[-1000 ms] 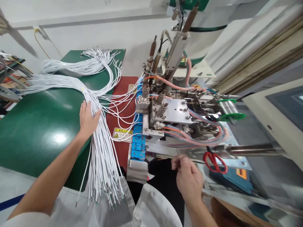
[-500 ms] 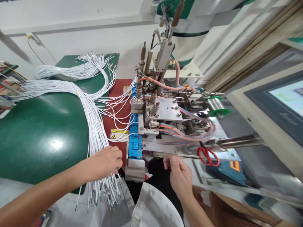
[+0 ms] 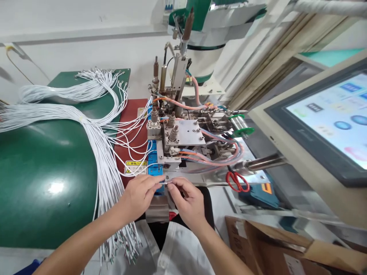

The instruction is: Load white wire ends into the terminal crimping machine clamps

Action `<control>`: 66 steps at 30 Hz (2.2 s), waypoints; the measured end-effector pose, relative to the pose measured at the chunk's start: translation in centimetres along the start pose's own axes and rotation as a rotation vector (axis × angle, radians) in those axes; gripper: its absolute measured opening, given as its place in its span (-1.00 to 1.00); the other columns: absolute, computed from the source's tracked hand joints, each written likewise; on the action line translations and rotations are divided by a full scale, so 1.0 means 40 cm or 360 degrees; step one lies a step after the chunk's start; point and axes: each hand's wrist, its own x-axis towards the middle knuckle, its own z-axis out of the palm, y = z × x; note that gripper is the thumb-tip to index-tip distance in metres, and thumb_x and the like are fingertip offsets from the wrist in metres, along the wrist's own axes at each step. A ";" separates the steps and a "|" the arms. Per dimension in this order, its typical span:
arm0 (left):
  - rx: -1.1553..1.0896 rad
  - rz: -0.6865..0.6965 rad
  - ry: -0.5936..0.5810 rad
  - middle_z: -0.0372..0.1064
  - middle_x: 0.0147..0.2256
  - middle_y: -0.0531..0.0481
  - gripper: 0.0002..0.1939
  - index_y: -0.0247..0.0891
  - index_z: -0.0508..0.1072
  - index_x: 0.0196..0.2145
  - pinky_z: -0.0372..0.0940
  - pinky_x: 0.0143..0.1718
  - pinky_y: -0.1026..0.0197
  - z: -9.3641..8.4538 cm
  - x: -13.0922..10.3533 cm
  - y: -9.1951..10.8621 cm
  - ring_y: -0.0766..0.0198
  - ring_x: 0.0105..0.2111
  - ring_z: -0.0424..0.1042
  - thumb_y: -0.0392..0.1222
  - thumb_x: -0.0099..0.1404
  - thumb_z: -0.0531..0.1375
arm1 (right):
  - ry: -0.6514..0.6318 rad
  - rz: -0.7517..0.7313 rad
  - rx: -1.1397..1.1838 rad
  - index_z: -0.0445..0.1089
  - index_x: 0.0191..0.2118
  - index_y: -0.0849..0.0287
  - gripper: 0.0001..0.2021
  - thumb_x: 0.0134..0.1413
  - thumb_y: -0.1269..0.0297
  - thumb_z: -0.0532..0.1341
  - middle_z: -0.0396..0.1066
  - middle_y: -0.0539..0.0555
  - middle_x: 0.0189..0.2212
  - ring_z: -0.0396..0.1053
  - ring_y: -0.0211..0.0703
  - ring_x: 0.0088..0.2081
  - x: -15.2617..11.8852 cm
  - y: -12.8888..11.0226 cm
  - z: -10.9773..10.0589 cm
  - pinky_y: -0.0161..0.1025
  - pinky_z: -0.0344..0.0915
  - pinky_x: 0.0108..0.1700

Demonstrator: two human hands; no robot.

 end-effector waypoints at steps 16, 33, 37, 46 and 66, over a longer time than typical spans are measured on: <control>0.0005 -0.0120 0.0287 0.43 -0.37 -0.02 -0.89 -0.26 0.44 -0.29 0.31 -0.27 0.25 0.032 -0.002 0.012 0.30 -0.34 0.41 -0.30 0.23 0.12 | -0.0018 0.0006 -0.0008 0.36 -0.49 0.17 -0.89 0.01 0.38 0.15 0.34 -0.01 -0.55 0.29 -0.27 -0.49 0.022 -0.016 0.006 -0.32 0.24 -0.41; -0.0314 -0.0467 0.0156 0.42 -0.43 -0.01 -0.81 -0.26 0.46 -0.36 0.29 -0.31 0.25 0.025 0.006 0.012 0.29 -0.40 0.38 -0.21 0.27 0.06 | 0.0065 0.0004 0.0161 0.36 -0.49 0.16 -0.90 -0.02 0.42 0.16 0.29 -0.01 -0.51 0.26 -0.28 -0.47 0.032 0.003 0.030 -0.34 0.21 -0.45; -0.0453 -0.0575 0.0170 0.39 -0.46 0.02 -0.80 -0.27 0.44 -0.39 0.27 -0.36 0.28 0.028 0.007 0.017 0.32 -0.44 0.36 -0.21 0.28 0.05 | 0.0179 0.0003 0.0135 0.34 -0.50 0.17 -0.90 -0.01 0.43 0.15 0.27 -0.01 -0.52 0.24 -0.27 -0.47 0.025 0.005 0.050 -0.33 0.21 -0.44; -0.0654 -0.0674 0.0335 0.34 -0.47 0.06 -0.86 -0.28 0.38 -0.39 0.27 -0.37 0.33 0.043 0.007 0.022 0.36 -0.45 0.34 -0.24 0.26 0.05 | 0.0260 0.0053 0.0266 0.33 -0.49 0.18 -0.89 0.01 0.43 0.13 0.29 0.00 -0.52 0.29 -0.26 -0.46 0.023 -0.006 0.081 -0.30 0.27 -0.41; -0.0257 -0.0534 -0.0084 0.40 -0.49 0.07 -0.87 -0.26 0.44 -0.43 0.24 -0.42 0.33 -0.006 0.004 0.021 0.36 -0.49 0.35 -0.31 0.18 0.09 | -0.0267 0.0087 -0.0078 0.26 -0.57 0.18 -0.82 0.02 0.36 0.11 0.21 -0.05 -0.61 0.17 -0.30 -0.54 0.038 -0.028 0.009 -0.36 0.13 -0.50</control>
